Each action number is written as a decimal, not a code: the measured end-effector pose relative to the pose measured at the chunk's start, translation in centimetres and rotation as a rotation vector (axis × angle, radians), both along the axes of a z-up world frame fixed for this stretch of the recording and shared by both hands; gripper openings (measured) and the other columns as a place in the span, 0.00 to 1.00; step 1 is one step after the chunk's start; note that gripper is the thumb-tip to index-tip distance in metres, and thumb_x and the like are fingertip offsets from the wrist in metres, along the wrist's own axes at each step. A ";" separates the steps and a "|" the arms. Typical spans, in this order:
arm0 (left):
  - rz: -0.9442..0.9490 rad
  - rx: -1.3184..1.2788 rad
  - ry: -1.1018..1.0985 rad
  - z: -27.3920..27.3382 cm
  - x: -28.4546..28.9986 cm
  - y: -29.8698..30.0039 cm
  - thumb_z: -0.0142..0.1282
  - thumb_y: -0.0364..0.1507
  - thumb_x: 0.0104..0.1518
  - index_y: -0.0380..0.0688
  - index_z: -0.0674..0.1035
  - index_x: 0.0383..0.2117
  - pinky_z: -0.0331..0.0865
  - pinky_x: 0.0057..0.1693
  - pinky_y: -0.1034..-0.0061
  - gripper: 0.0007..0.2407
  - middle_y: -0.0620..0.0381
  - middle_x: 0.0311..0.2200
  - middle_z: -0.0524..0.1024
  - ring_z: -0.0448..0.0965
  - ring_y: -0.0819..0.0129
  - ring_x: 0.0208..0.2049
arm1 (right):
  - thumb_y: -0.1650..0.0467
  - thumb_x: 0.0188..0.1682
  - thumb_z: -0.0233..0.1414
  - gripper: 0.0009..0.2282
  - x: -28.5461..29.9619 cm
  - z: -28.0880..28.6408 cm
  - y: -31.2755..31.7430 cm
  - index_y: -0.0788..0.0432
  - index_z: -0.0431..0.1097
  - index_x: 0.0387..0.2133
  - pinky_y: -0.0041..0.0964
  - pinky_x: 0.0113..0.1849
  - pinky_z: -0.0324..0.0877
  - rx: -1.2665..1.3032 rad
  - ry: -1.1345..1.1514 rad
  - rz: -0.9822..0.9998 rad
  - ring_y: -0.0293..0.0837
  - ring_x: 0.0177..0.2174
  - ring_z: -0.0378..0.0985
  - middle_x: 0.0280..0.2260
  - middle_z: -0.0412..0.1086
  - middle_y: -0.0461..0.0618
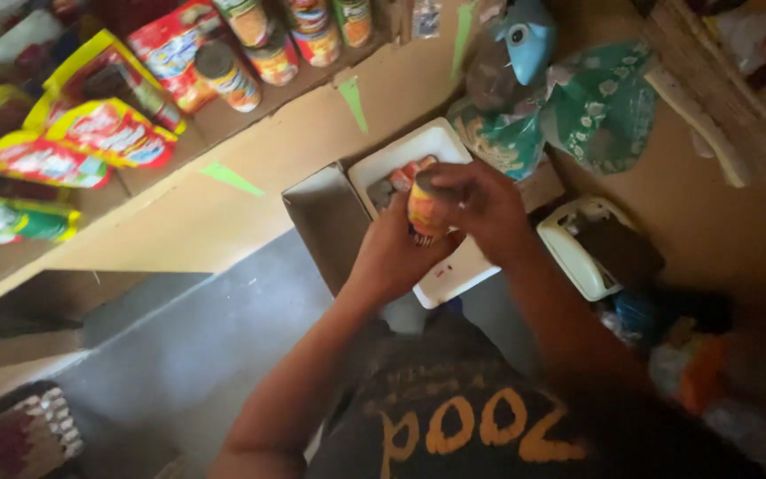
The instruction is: Organize various canned food items on shelves and in a small storage bin.
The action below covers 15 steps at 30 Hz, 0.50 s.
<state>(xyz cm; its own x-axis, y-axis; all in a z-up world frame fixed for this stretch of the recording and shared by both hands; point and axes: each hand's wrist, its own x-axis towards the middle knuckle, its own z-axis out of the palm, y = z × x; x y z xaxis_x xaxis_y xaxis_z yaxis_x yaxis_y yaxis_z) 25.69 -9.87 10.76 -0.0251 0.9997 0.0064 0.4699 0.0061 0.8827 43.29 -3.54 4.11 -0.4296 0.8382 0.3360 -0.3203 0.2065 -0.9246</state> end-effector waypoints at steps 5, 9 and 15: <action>-0.081 -0.001 -0.016 1.7 -1.2 -2.3 0.69 0.43 0.48 0.40 0.71 0.54 0.76 0.47 0.59 0.30 0.41 0.42 0.82 0.83 0.45 0.45 | 0.83 0.50 0.59 0.14 -0.4 4.2 -1.7 0.63 0.69 0.46 0.49 0.59 0.73 -0.032 0.085 0.079 0.51 0.56 0.75 0.55 0.70 0.61; -0.164 -0.005 -0.379 3.2 -2.0 -3.6 0.72 0.35 0.48 0.38 0.67 0.58 0.77 0.46 0.65 0.32 0.45 0.44 0.79 0.82 0.55 0.43 | 0.81 0.54 0.59 0.13 -0.5 5.7 -2.3 0.61 0.69 0.49 0.48 0.58 0.71 -0.067 0.209 0.136 0.52 0.57 0.74 0.54 0.71 0.63; -0.023 0.032 -0.873 3.0 -4.0 -4.2 0.68 0.22 0.53 0.36 0.67 0.57 0.76 0.51 0.71 0.26 0.49 0.45 0.79 0.80 0.66 0.46 | 0.79 0.51 0.60 0.21 -1.1 9.1 -4.0 0.59 0.65 0.57 0.54 0.60 0.70 -0.175 0.376 0.125 0.54 0.59 0.71 0.56 0.68 0.61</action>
